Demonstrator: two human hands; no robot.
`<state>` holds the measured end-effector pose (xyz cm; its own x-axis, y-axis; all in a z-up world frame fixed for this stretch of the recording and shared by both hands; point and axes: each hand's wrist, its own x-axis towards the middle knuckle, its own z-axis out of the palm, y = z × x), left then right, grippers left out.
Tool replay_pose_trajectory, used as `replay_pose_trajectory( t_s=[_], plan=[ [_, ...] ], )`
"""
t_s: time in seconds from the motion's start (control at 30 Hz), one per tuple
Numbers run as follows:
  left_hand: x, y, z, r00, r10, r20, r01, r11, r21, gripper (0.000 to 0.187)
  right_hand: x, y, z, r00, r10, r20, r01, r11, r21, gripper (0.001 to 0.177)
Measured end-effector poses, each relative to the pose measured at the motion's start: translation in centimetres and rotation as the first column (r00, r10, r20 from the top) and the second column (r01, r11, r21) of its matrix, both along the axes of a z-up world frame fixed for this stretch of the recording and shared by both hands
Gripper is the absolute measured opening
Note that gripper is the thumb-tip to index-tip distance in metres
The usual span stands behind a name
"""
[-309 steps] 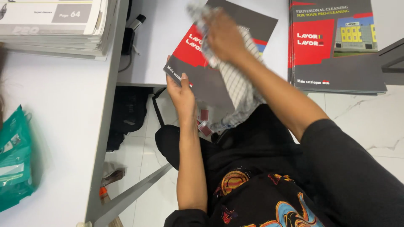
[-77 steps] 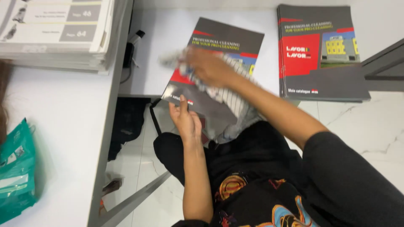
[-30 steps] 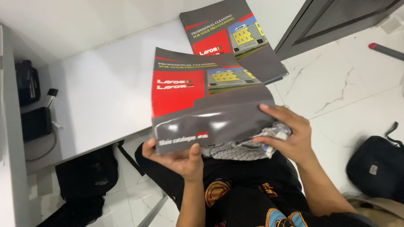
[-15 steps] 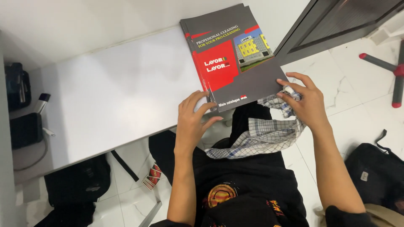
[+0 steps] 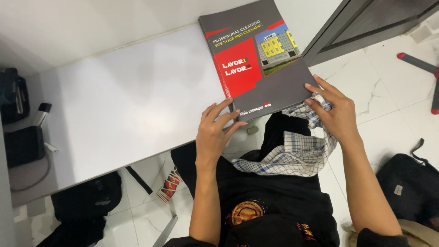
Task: Cleaning and wiping catalog covers with a cloth.
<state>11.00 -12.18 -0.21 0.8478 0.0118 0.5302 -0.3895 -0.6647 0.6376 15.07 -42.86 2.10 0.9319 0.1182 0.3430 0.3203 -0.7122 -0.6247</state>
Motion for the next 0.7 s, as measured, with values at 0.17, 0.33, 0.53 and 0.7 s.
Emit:
replay_pose_trajectory(
  t_s=[0.17,0.33,0.53,0.7],
  plan=[
    [0.1,0.1,-0.3,1.0,0.015,-0.014,-0.015,1.0,-0.019,0.034,-0.4,0.5,0.0,1.0,0.0,0.016,-0.001,0.999,0.037,0.044],
    [-0.2,0.3,0.2,1.0,0.013,0.005,-0.013,0.999,-0.045,0.044,-4.2,-0.4,-2.3,0.959,-0.075,0.274,0.011,0.974,0.227,0.022],
    [-1.9,1.0,-0.4,0.99,-0.102,0.093,0.122,0.964,-0.235,0.053,-7.9,8.6,3.8,0.964,0.068,0.256,-0.204,0.81,0.55,0.018],
    [-5.4,3.1,-2.7,0.955,-0.198,0.221,0.291,0.776,-0.559,0.055,-8.8,18.7,7.8,0.834,0.492,0.249,-0.551,0.763,0.338,0.01]
  ],
)
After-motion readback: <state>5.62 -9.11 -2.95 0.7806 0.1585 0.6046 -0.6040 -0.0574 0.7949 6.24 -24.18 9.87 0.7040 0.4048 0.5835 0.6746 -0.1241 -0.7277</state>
